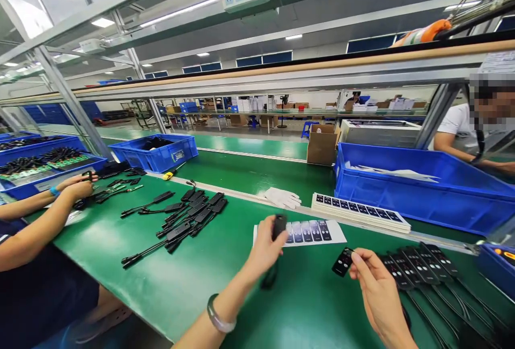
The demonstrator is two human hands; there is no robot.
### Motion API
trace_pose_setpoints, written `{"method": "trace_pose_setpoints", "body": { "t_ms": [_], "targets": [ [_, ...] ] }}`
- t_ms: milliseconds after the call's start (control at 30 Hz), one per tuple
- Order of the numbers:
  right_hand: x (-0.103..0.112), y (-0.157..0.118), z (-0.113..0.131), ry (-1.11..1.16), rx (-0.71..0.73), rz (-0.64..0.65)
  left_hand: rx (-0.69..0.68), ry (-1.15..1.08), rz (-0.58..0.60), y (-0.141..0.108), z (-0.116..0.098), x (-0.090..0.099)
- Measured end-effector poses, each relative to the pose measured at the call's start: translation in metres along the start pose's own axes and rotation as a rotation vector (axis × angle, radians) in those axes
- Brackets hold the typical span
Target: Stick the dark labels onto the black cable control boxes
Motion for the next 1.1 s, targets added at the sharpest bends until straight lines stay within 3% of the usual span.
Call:
{"method": "trace_pose_setpoints", "body": {
  "t_ms": [67,133,233,400,667,1100],
  "targets": [
    [0.000,-0.002,0.002,0.013,-0.001,0.005,0.064,-0.121,0.131,-0.018,-0.005,-0.042],
    [0.001,-0.004,0.004,0.013,0.005,0.014,0.226,-0.439,0.262,-0.036,-0.003,-0.075],
    [0.001,-0.007,0.008,-0.015,0.026,0.035,0.315,-0.679,0.393,-0.055,-0.002,-0.097],
    [0.000,-0.011,0.010,-0.062,0.045,0.068,0.278,-0.790,0.547,-0.065,-0.008,-0.094],
    [-0.009,-0.016,0.004,-0.173,0.007,0.087,0.363,-0.865,0.712,-0.078,-0.015,-0.096],
    [-0.015,-0.022,0.004,-0.199,-0.027,0.124,0.372,-0.900,0.773,-0.079,-0.019,-0.095]
  ]
}}
Point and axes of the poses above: each hand's wrist, its own y-axis towards the middle knuckle, its own x-axis out of the back of the hand, z = x × y, the point moved 4 cm from there along y, towards the middle knuckle, and after that the axes turned 4 degrees about y, right-handed, at the moved point
